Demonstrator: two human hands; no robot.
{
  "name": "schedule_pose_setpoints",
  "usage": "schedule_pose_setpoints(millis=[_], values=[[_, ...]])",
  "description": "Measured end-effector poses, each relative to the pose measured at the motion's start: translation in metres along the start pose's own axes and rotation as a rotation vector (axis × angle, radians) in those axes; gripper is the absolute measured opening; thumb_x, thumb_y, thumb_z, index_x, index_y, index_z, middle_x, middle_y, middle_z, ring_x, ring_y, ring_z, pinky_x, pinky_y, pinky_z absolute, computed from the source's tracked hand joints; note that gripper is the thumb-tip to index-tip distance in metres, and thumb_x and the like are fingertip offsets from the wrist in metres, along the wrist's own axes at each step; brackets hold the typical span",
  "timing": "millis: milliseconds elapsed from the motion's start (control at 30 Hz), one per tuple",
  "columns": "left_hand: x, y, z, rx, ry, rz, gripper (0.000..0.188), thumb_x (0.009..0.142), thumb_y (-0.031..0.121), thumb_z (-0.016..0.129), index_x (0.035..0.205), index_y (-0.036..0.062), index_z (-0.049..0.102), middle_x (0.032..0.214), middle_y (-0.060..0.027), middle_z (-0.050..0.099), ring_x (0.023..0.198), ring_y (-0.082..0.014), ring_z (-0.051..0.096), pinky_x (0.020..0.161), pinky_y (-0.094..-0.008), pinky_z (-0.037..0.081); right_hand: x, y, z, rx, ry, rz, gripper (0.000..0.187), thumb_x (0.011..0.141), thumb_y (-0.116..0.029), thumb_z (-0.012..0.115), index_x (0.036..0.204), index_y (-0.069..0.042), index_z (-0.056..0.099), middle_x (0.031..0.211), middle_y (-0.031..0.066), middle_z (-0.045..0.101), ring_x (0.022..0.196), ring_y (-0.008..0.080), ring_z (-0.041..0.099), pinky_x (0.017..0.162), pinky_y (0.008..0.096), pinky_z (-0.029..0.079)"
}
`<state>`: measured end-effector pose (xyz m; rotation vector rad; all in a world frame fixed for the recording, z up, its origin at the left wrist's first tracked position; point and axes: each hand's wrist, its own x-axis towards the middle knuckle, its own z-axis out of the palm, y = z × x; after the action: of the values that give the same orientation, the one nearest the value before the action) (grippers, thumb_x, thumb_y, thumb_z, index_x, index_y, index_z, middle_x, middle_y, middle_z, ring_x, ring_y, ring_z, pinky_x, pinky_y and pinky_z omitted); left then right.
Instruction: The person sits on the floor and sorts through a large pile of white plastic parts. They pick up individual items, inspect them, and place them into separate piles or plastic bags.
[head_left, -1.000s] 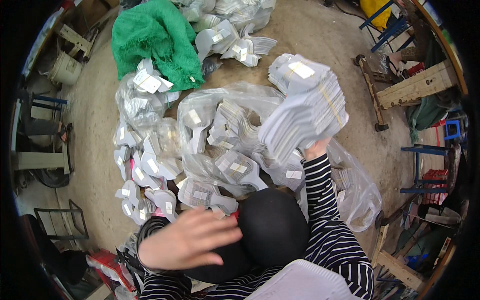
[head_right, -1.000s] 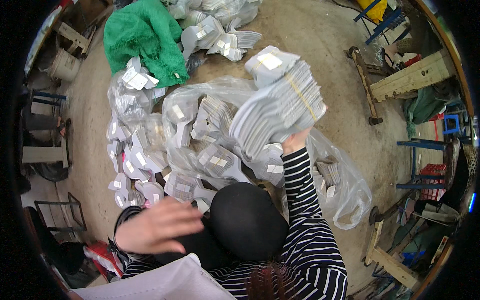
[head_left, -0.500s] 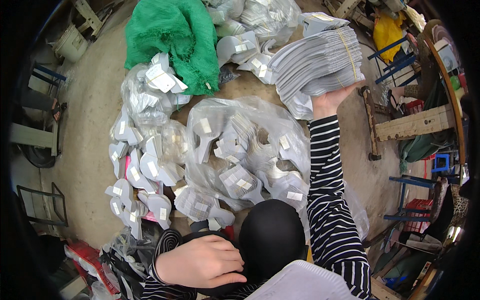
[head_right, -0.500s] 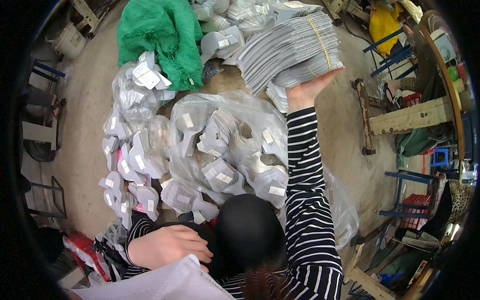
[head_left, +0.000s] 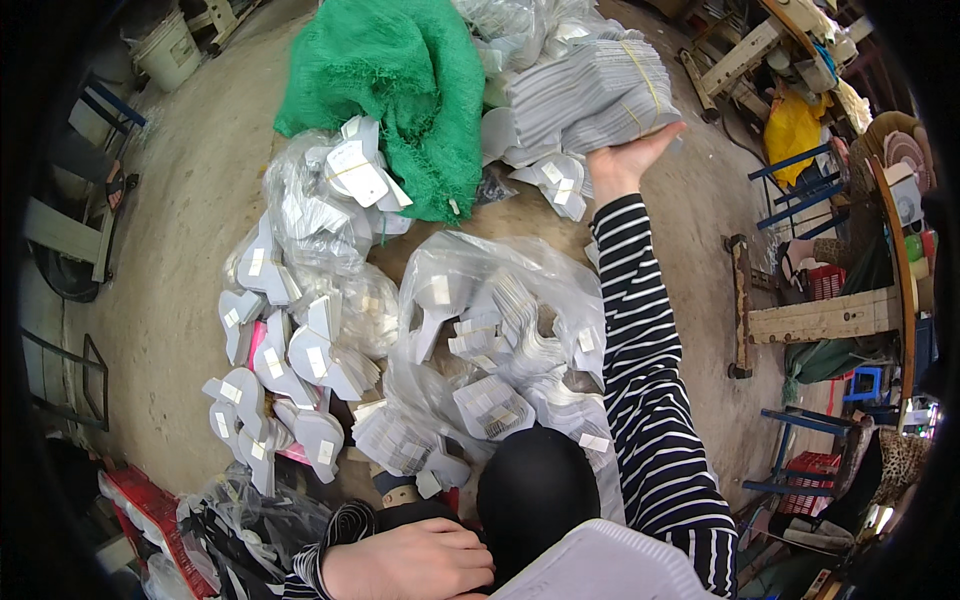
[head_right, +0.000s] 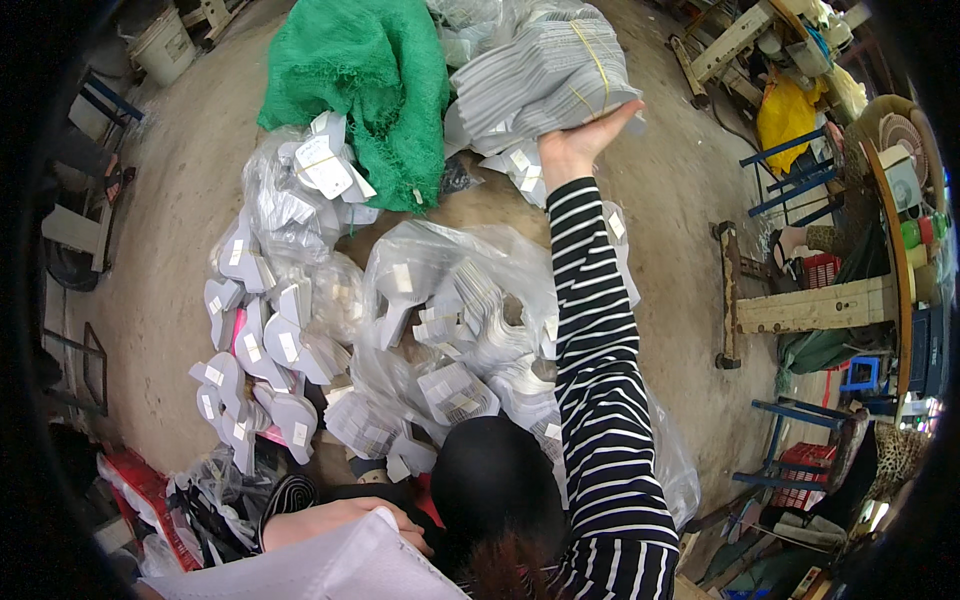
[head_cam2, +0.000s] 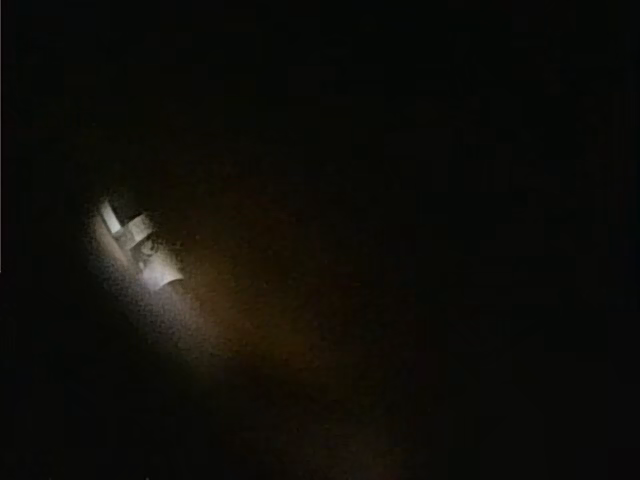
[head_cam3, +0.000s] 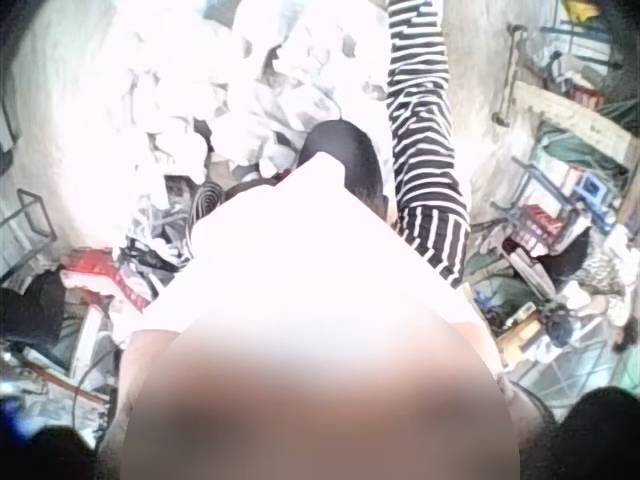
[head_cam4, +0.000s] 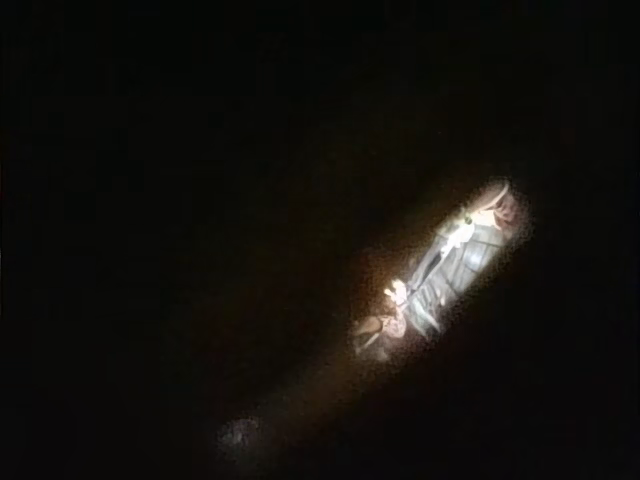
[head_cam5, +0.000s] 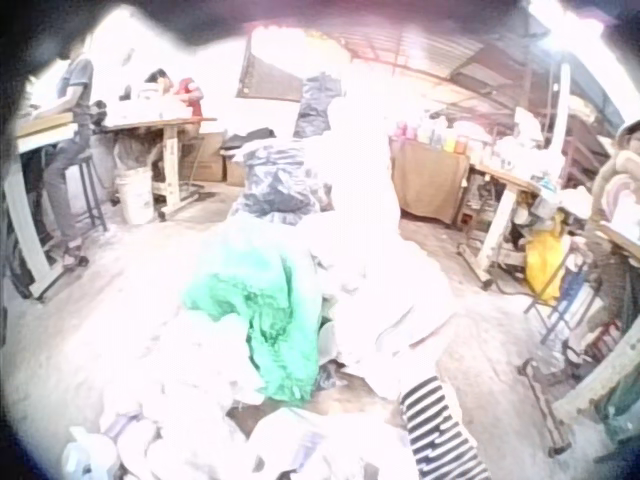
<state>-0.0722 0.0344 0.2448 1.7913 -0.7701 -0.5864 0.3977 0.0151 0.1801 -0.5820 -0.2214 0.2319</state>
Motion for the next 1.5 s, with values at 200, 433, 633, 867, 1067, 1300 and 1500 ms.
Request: schedule_pose_setpoints(millis=[200,433,633,867,1067,1300,1500], values=[[-0.005,-0.011,0.000,-0.037,0.005,-0.003,0.049,0.088,0.029,0.052,0.132,0.0087,0.051,0.136,-0.0055,0.052,0.125,-0.0207,0.050,0.104,-0.0327,0.037,0.043,0.055,0.001,-0.012,0.089,0.032,0.100,0.077,-0.079,0.060,0.152,-0.019,0.032,0.154,0.0058,0.036,0.141,0.0271,0.032,0.119,0.0460,0.023],[-0.008,-0.017,0.002,-0.072,0.004,-0.013,0.051,0.088,0.029,0.051,0.135,0.0081,0.050,0.140,-0.0066,0.050,0.129,-0.0212,0.048,0.106,-0.0323,0.036,0.097,0.125,-0.033,-0.230,0.438,0.145,0.088,0.082,-0.051,0.077,0.147,-0.008,0.037,0.140,0.0072,0.053,0.119,0.0246,0.056,0.103,0.0426,0.044],[-0.011,-0.016,0.013,-0.115,-0.019,-0.018,0.054,0.088,0.030,0.051,0.137,0.0076,0.049,0.145,-0.0076,0.048,0.132,-0.0216,0.047,0.108,-0.0319,0.034,0.100,0.125,-0.043,-0.373,0.105,0.316,0.065,0.083,-0.034,0.080,0.134,-0.006,0.050,0.130,0.0125,0.057,0.120,0.0311,0.056,0.103,0.0490,0.044],[-0.016,-0.009,0.020,-0.076,-0.085,-0.025,0.059,0.088,0.033,0.050,0.140,0.0064,0.048,0.150,-0.0090,0.045,0.137,-0.0227,0.044,0.111,-0.0323,0.032,0.018,-0.002,-0.089,-0.753,-0.082,0.488,0.079,0.087,-0.024,0.076,0.149,0.000,0.033,0.145,0.0161,0.043,0.127,0.0307,0.049,0.105,0.0373,0.042],[0.012,0.018,0.002,-0.036,0.141,-0.010,0.039,0.091,0.040,0.058,0.110,0.0058,0.063,0.116,-0.0046,0.061,0.108,-0.0220,0.056,0.094,-0.0348,0.042,-0.062,-0.141,-0.168,-1.509,-0.143,0.227,0.052,0.091,-0.029,0.069,0.135,-0.003,0.057,0.132,0.0112,0.060,0.119,0.0188,0.056,0.101,0.0312,0.043],[0.050,0.017,-0.027,-0.174,-0.110,-0.181,0.026,0.091,0.022,0.069,0.111,0.0056,0.066,0.116,-0.0085,0.068,0.106,-0.0256,0.063,0.090,-0.0374,0.048,-0.128,-0.202,-0.242,-1.832,-0.146,0.293,0.067,0.086,-0.034,0.073,0.141,-0.003,0.050,0.140,0.0205,0.053,0.131,0.0274,0.051,0.106,0.0363,0.041],[0.066,0.026,-0.015,-0.125,0.029,-0.430,0.032,0.092,0.028,0.069,0.111,0.0027,0.065,0.107,-0.0120,0.068,0.100,-0.0316,0.062,0.087,-0.0389,0.049,-0.119,-0.156,-0.284,-2.147,-0.171,0.056,0.098,0.075,-0.042,0.081,0.153,-0.013,0.029,0.147,0.0272,0.041,0.136,0.0377,0.044,0.109,0.0452,0.040]])
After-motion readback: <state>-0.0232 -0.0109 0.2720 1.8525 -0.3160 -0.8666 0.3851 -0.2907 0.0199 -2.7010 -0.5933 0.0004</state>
